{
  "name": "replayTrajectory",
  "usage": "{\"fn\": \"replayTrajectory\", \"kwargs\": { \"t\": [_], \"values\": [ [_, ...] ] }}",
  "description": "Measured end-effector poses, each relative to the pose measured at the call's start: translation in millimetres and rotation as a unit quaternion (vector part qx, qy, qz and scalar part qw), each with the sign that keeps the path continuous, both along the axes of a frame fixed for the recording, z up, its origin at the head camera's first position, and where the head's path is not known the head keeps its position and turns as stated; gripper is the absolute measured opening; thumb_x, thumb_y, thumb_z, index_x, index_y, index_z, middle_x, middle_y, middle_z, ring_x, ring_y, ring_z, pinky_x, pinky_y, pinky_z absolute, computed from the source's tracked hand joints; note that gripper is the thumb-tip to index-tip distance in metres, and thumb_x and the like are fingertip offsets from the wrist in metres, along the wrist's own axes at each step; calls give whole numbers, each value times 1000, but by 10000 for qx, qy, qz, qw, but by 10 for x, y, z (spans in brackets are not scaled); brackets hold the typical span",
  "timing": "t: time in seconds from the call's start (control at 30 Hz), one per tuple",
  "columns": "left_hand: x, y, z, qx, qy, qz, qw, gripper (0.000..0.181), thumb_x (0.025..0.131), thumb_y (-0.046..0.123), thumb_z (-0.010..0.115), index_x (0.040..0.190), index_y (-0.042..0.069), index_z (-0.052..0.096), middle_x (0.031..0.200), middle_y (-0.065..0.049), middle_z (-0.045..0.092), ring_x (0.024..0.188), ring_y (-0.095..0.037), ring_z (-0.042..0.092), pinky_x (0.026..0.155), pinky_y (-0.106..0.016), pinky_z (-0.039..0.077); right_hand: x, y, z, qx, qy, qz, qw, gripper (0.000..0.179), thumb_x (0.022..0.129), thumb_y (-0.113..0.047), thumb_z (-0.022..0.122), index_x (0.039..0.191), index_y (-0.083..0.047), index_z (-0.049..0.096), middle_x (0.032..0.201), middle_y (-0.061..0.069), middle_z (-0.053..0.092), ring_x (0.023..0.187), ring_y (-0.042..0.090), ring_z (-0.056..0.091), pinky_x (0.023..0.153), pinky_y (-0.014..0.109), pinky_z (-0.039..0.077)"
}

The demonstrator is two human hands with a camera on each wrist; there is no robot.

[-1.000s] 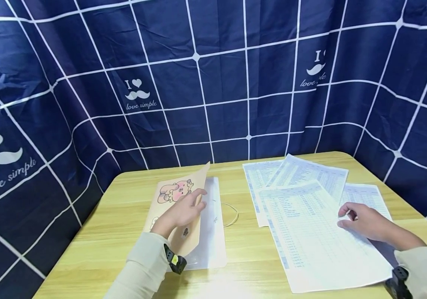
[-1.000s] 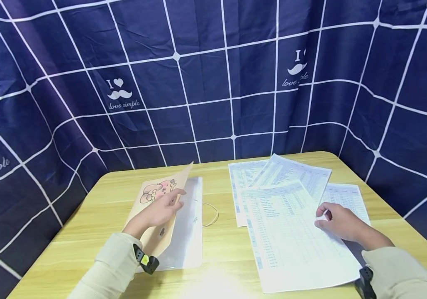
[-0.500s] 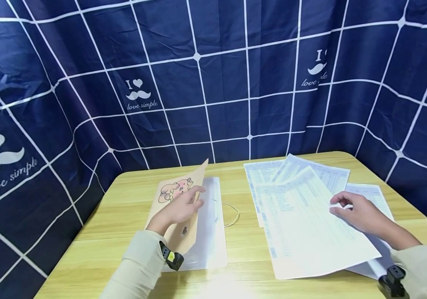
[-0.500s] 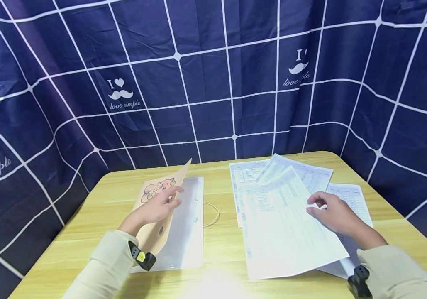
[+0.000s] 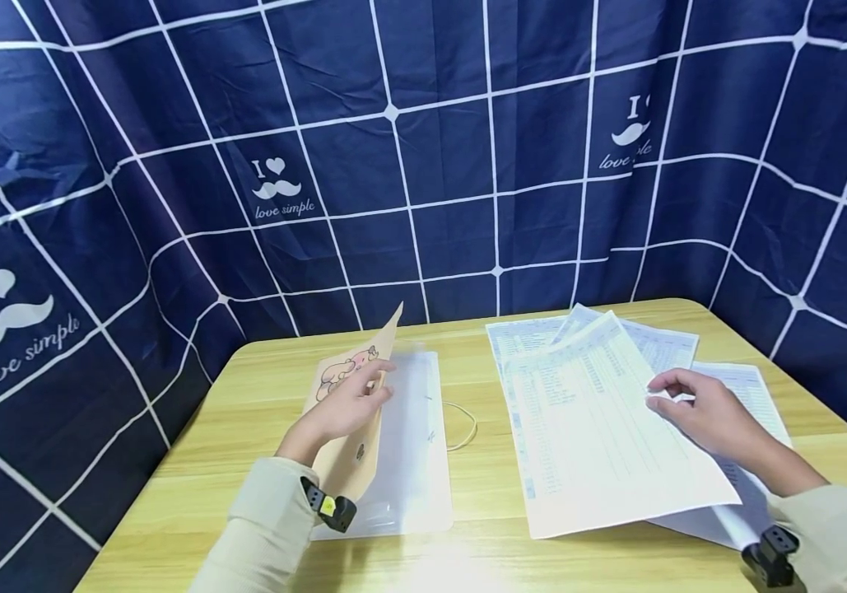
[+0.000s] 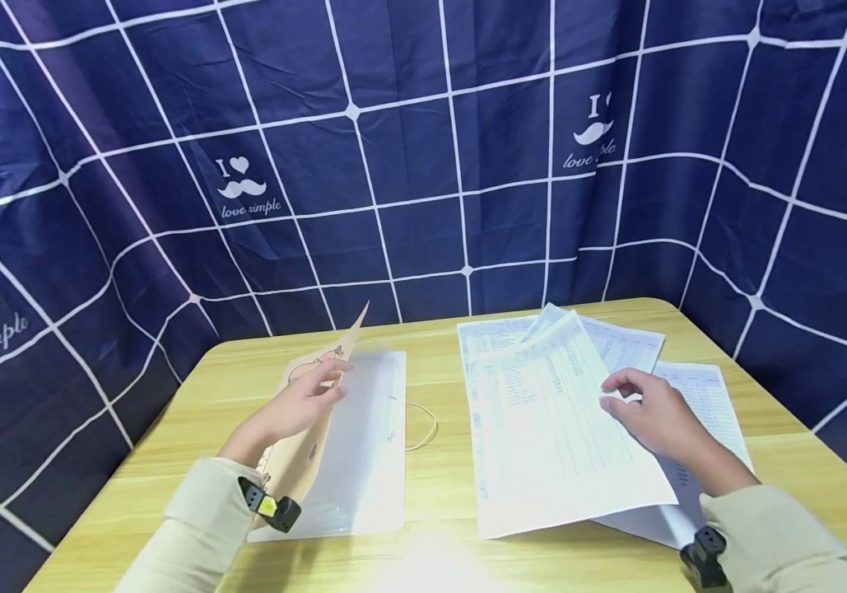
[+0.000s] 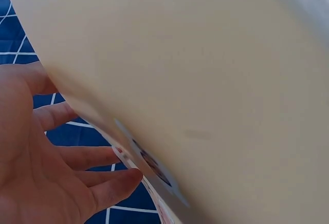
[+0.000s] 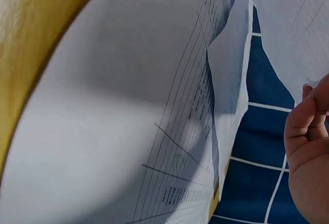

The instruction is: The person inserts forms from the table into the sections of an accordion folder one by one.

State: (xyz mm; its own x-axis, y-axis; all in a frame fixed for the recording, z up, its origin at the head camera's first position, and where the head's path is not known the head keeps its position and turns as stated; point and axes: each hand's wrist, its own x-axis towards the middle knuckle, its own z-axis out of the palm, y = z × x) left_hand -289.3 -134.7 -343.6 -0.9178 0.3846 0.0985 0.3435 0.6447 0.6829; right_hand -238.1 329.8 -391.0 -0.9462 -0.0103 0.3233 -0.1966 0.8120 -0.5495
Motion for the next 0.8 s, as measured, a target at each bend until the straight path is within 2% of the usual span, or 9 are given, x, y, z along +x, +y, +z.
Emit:
{"fn": "replayTrajectory", "kwargs": {
  "t": [0.17,0.37,0.6,0.8],
  "values": [
    [22,-14,38,114,-64,-62,9999,36,95,20,51,131,14,50,138,-16,46,111,-31,55,92,-45,46,0,-14,5,-33,66,-11,10000,21,89,-19,64,101,-2,62,99,19,61,90,29,55,62,23,45],
    [17,-34,62,123,-112,-170,9997,37,96,21,48,132,13,48,140,-17,43,113,-34,54,93,-45,47,-4,-47,23,-99,113,40,9999,22,89,-20,63,102,-2,62,101,20,61,92,31,55,65,26,46],
    [20,-48,87,14,-155,-121,9998,36,96,23,47,131,15,48,137,-22,46,114,-35,54,92,-45,48,6,-79,36,-193,212,-16,9996,22,89,-20,63,101,-2,62,102,20,62,91,29,55,61,21,45],
    [17,-47,99,203,-215,-265,9992,36,97,22,48,131,10,47,136,-20,46,115,-38,53,94,-46,46,10,-107,63,-318,215,-81,9992,23,90,-21,62,102,-2,62,104,22,62,93,33,56,63,23,45]
  ]
}}
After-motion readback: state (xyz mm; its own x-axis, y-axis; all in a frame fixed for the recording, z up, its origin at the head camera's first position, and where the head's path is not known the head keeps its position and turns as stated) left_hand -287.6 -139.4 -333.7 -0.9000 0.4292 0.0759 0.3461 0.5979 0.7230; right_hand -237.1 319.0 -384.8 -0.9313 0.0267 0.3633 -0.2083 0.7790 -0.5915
